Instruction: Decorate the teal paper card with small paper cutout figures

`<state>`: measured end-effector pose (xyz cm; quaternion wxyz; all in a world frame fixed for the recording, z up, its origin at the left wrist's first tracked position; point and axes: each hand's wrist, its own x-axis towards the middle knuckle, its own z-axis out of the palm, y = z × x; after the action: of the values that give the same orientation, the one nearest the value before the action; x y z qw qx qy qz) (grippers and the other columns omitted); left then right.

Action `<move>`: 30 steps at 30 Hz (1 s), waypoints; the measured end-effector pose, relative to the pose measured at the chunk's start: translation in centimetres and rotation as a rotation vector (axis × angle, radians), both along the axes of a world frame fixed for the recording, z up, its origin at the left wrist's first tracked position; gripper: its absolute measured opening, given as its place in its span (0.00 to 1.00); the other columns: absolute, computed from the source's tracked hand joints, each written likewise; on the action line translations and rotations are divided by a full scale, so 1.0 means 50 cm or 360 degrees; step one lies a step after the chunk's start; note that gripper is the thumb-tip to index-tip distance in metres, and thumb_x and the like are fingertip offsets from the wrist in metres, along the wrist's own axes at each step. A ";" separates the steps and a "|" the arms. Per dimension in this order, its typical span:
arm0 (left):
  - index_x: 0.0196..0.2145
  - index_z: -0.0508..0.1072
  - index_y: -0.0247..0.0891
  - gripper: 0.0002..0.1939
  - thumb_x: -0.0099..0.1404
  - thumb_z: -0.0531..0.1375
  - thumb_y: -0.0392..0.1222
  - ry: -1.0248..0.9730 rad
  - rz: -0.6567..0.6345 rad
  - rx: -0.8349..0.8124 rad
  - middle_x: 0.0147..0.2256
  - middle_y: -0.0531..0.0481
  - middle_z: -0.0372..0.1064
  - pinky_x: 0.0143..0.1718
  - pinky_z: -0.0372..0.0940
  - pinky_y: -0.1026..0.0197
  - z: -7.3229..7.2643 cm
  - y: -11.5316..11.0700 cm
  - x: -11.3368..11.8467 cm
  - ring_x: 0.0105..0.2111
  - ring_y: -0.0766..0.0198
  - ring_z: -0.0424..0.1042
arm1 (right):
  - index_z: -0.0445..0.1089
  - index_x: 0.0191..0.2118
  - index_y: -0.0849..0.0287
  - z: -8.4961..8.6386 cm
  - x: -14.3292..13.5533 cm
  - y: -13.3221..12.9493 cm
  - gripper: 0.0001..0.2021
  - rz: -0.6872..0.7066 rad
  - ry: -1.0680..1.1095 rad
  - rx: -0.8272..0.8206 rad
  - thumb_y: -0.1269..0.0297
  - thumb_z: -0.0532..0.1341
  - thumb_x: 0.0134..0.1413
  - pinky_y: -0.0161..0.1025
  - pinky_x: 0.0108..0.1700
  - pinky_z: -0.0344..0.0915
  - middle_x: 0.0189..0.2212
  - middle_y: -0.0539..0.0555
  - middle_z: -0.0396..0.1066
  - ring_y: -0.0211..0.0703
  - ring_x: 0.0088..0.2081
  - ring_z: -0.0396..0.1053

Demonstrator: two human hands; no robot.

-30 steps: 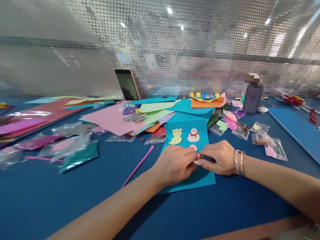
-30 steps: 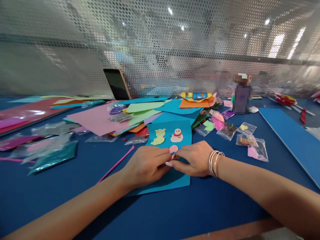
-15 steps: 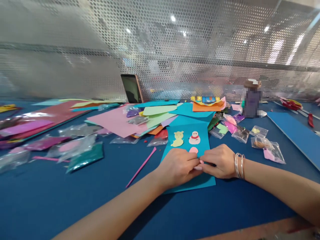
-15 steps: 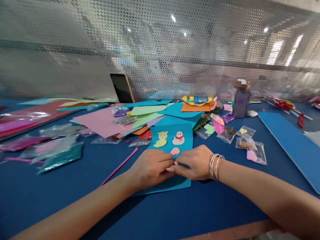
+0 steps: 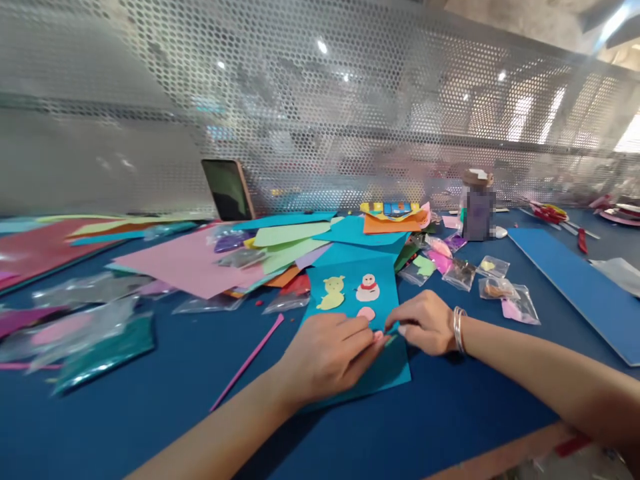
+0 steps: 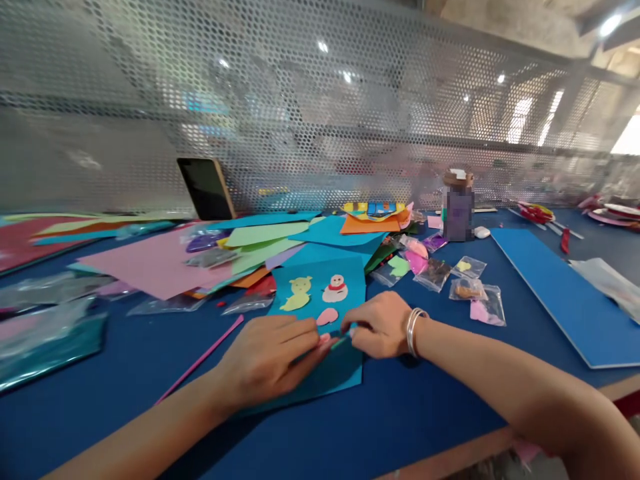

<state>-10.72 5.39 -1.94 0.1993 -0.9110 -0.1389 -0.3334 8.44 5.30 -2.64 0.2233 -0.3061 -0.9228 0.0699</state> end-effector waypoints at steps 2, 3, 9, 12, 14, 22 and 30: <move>0.15 0.61 0.36 0.17 0.61 0.50 0.33 -0.0110 -0.0019 0.0015 0.14 0.56 0.56 0.17 0.47 0.65 0.006 -0.003 -0.002 0.14 0.72 0.54 | 0.71 0.34 0.63 0.004 0.014 0.008 0.16 -0.0211 0.0023 0.0005 0.70 0.46 0.45 0.33 0.26 0.56 0.23 0.53 0.70 0.38 0.25 0.65; 0.15 0.61 0.36 0.17 0.61 0.51 0.33 -0.0150 -0.0026 0.0018 0.13 0.57 0.55 0.17 0.46 0.65 0.009 -0.003 -0.002 0.14 0.73 0.53 | 0.71 0.34 0.63 0.006 0.019 0.010 0.17 -0.0313 0.0064 0.0046 0.70 0.46 0.45 0.33 0.26 0.56 0.22 0.53 0.70 0.39 0.24 0.66; 0.14 0.57 0.36 0.17 0.59 0.53 0.31 -0.0213 -0.0070 0.0029 0.12 0.58 0.52 0.16 0.45 0.65 0.010 -0.002 -0.007 0.13 0.73 0.50 | 0.70 0.33 0.65 0.015 0.013 -0.021 0.20 -0.0391 0.0564 0.0503 0.68 0.42 0.44 0.33 0.22 0.54 0.15 0.52 0.65 0.37 0.17 0.60; 0.15 0.57 0.37 0.16 0.58 0.54 0.31 -0.0257 -0.0099 0.0060 0.13 0.57 0.53 0.17 0.46 0.66 0.007 -0.004 -0.009 0.14 0.73 0.50 | 0.70 0.33 0.63 0.009 -0.008 -0.036 0.18 -0.0429 0.0427 0.0351 0.69 0.44 0.44 0.33 0.23 0.54 0.16 0.51 0.66 0.37 0.18 0.61; 0.15 0.57 0.37 0.16 0.58 0.54 0.31 -0.0270 -0.0093 0.0082 0.13 0.57 0.55 0.18 0.48 0.66 0.007 -0.005 -0.012 0.15 0.72 0.52 | 0.71 0.32 0.60 0.006 -0.018 -0.038 0.15 -0.0532 0.0047 0.0151 0.69 0.47 0.44 0.34 0.23 0.53 0.18 0.52 0.69 0.39 0.20 0.64; 0.16 0.58 0.37 0.15 0.58 0.55 0.31 -0.0212 -0.0071 0.0039 0.13 0.56 0.56 0.18 0.49 0.66 0.007 -0.005 -0.016 0.16 0.71 0.52 | 0.66 0.44 0.53 0.020 -0.017 -0.028 0.15 -0.0552 -0.0608 -0.0133 0.67 0.50 0.51 0.34 0.24 0.50 0.26 0.52 0.72 0.42 0.25 0.67; 0.15 0.58 0.36 0.16 0.59 0.53 0.32 -0.0218 -0.0042 0.0025 0.13 0.57 0.53 0.17 0.46 0.65 0.007 -0.001 -0.008 0.15 0.72 0.50 | 0.70 0.34 0.57 0.007 -0.008 -0.026 0.12 -0.0464 -0.0259 0.0315 0.70 0.50 0.46 0.34 0.22 0.48 0.21 0.50 0.71 0.38 0.21 0.64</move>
<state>-11.12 5.34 -1.59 0.1919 -0.8862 -0.1376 -0.3987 8.02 3.97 -2.30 0.1848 -0.4177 -0.8861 -0.0791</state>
